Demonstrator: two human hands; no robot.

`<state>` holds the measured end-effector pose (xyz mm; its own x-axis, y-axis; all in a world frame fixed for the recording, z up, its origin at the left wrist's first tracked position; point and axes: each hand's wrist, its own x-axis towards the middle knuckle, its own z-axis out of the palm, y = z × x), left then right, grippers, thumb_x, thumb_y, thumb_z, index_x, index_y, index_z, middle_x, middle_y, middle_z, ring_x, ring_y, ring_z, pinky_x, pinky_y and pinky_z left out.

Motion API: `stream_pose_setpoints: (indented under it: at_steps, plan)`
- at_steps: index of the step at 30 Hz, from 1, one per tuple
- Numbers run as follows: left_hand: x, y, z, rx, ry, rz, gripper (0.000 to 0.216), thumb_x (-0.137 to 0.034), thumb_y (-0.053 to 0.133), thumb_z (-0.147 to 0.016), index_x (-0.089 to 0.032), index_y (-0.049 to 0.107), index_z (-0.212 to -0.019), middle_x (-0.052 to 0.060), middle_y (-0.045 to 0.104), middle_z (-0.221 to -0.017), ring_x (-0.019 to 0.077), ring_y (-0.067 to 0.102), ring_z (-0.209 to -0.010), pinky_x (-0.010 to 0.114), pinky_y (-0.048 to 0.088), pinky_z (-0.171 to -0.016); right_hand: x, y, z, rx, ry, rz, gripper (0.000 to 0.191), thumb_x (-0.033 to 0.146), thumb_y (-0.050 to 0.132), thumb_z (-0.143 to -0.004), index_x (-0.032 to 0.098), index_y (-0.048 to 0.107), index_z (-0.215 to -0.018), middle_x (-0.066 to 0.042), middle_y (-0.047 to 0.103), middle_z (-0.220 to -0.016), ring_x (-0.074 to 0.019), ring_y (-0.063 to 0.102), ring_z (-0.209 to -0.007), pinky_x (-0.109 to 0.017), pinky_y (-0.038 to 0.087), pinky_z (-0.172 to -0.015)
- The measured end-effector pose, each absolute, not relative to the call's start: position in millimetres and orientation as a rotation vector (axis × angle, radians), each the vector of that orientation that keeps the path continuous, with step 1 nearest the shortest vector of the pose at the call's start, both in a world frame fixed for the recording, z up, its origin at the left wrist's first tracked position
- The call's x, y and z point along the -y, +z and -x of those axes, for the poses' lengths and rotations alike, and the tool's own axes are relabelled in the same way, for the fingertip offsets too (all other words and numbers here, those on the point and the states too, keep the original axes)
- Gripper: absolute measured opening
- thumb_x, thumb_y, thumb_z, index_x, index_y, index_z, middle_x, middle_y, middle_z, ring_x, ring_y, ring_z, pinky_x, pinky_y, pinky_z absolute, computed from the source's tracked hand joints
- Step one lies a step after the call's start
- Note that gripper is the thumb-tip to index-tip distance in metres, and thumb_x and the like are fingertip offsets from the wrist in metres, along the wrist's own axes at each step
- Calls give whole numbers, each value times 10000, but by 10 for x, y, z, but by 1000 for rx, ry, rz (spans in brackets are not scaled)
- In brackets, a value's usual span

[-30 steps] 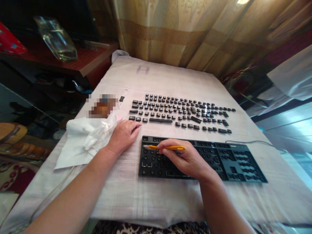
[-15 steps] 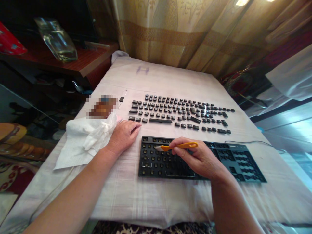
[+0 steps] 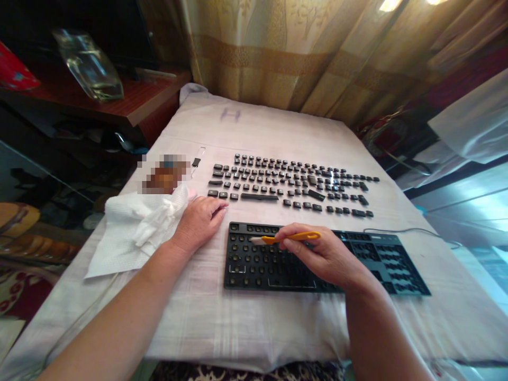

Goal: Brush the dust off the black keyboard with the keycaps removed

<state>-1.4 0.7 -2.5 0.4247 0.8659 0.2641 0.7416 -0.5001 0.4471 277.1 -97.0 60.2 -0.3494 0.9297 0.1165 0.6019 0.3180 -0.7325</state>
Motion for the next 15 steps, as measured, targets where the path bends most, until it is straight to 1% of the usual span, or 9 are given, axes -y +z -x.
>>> stream_pose_setpoints:
  at_steps: [3, 6, 9, 11, 15]
  plan:
    - [-6, -24, 10, -1394, 688, -2419, 255, -298, 517, -956, -201, 731, -1056, 63, 786, -1058, 255, 699, -987, 436, 512, -948, 1003, 649, -2873, 2060, 803, 1371, 172, 271, 569, -974, 231, 732, -1013, -31, 772, -858, -188, 719, -748, -278, 558, -643]
    - [-4, -29, 11, -1397, 694, -2416, 253, -303, 517, -957, -207, 728, -1058, 61, 785, -1062, 251, 698, -991, 434, 509, -954, 1021, 681, -2892, 2037, 779, 1373, 173, 281, 566, -983, 220, 725, -1012, -29, 762, -836, -176, 711, -707, -270, 558, -623]
    - [-4, -32, 13, -1395, 690, -2416, 253, -301, 516, -955, -209, 728, -1058, 62, 785, -1067, 251, 697, -996, 434, 509, -957, 1014, 670, -2814, 1973, 735, 1326, 156, 267, 568, -989, 216, 712, -1026, -25, 757, -851, -159, 713, -708, -265, 566, -665]
    - [-3, -31, 13, -1397, 693, -2416, 254, -300, 516, -954, -208, 730, -1057, 64, 785, -1068, 253, 697, -1000, 434, 510, -958, 1000, 640, -2726, 1929, 720, 1279, 146, 254, 571, -989, 215, 703, -1037, -32, 769, -906, -160, 733, -766, -266, 573, -719]
    - [-1, -28, 13, -1392, 697, -2411, 255, -307, 517, -955, -211, 728, -1061, 62, 784, -1068, 254, 698, -1003, 441, 510, -963, 968, 581, -2594, 1983, 723, 1261, 143, 216, 572, -973, 218, 707, -1020, -25, 783, -882, -160, 740, -764, -265, 566, -724]
